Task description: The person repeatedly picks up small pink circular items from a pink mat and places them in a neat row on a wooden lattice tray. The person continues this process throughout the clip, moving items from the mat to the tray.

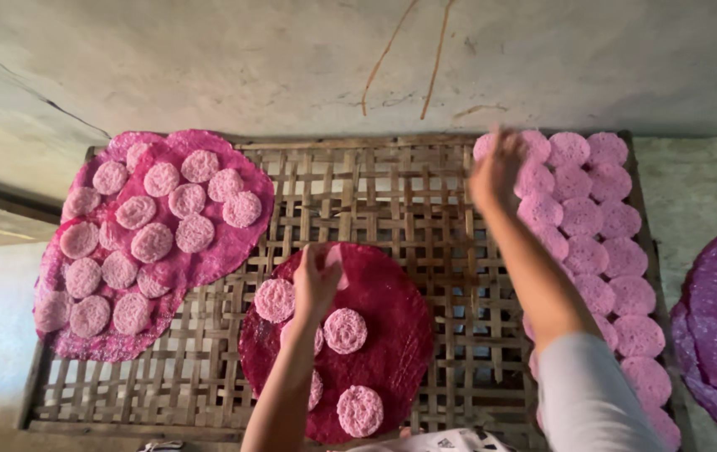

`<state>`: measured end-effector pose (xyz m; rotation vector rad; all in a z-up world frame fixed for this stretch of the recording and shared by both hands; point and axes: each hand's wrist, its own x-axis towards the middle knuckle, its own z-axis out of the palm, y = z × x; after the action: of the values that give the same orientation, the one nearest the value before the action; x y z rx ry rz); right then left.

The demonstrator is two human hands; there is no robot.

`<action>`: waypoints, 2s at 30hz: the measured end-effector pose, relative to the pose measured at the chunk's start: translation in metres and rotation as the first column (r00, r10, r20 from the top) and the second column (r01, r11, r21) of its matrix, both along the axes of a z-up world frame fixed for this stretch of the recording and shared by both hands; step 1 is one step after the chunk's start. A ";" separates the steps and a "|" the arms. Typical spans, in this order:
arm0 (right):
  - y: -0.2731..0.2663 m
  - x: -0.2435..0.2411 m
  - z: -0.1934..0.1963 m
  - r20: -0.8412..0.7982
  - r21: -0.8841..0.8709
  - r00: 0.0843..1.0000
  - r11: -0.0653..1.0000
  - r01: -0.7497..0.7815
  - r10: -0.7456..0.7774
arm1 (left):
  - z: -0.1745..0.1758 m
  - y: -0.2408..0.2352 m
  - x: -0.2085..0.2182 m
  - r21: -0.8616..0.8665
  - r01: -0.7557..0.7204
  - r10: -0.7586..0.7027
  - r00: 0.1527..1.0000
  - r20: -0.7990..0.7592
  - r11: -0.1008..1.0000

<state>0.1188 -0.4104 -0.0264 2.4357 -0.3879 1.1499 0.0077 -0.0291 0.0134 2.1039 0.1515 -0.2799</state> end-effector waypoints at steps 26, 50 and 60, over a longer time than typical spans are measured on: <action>-0.047 -0.038 -0.029 -0.253 0.583 0.923 0.807 -0.093 0.289 | -0.042 0.121 -0.066 0.542 -0.228 0.120 0.966 0.228 0.808; -0.073 -0.110 -0.064 -0.154 0.827 0.874 0.544 -0.140 0.460 | -0.015 0.045 -0.111 0.525 0.318 -0.434 0.894 0.111 0.789; 0.047 -0.181 -0.009 -0.013 0.954 0.609 0.192 -0.229 0.793 | 0.017 0.010 -0.114 0.304 0.372 -0.348 0.928 -0.131 0.877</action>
<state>-0.0623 -0.3634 -0.0355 3.9941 0.1971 0.2917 -0.1062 -0.0189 0.0299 2.4468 -0.1696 -0.5903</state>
